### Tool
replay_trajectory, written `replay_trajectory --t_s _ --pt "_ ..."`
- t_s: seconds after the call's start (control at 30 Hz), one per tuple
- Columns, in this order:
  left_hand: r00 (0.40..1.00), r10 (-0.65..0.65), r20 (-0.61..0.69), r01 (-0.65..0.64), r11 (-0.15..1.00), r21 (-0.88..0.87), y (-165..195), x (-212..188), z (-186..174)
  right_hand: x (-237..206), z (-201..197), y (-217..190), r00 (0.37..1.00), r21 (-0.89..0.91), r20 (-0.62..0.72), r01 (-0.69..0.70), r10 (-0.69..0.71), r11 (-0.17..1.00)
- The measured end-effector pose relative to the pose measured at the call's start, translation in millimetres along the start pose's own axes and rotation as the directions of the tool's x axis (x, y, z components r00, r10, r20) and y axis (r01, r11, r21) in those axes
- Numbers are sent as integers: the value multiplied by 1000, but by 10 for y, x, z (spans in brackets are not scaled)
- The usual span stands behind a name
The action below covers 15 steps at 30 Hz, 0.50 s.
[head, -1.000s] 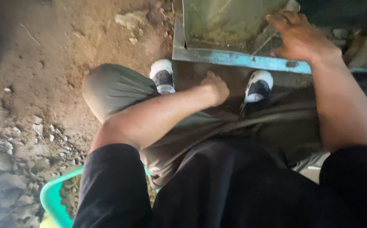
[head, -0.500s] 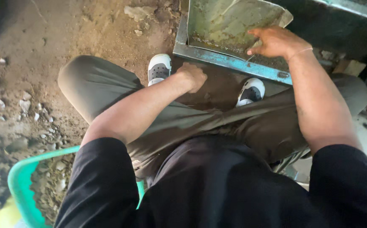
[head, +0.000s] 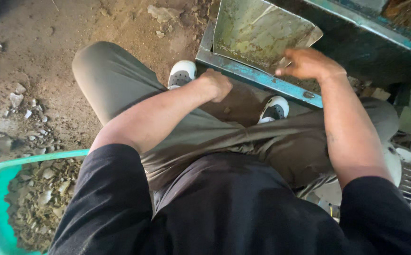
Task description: The person sits on the ground in front of a processing machine and uses a wooden scraper to push caked residue off the machine's mesh screen into a metal tray below. They periodically reposition the tray and continue scraping the screen surface.
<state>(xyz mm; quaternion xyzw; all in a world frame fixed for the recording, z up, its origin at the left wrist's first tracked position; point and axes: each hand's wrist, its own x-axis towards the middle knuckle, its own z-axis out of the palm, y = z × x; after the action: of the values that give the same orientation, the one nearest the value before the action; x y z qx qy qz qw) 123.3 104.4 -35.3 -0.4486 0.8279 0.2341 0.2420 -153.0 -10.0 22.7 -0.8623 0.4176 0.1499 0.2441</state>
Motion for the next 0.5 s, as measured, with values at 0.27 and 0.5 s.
replay_trajectory --t_s 0.27,0.5 --pt "990 131 -44 -128 990 54 364 306 -304 -403 53 -133 996 191 -22 -76 82 979" --pt "967 245 -68 -238 966 97 704 573 -555 -549 250 60 962 98 96 -263 254 960"
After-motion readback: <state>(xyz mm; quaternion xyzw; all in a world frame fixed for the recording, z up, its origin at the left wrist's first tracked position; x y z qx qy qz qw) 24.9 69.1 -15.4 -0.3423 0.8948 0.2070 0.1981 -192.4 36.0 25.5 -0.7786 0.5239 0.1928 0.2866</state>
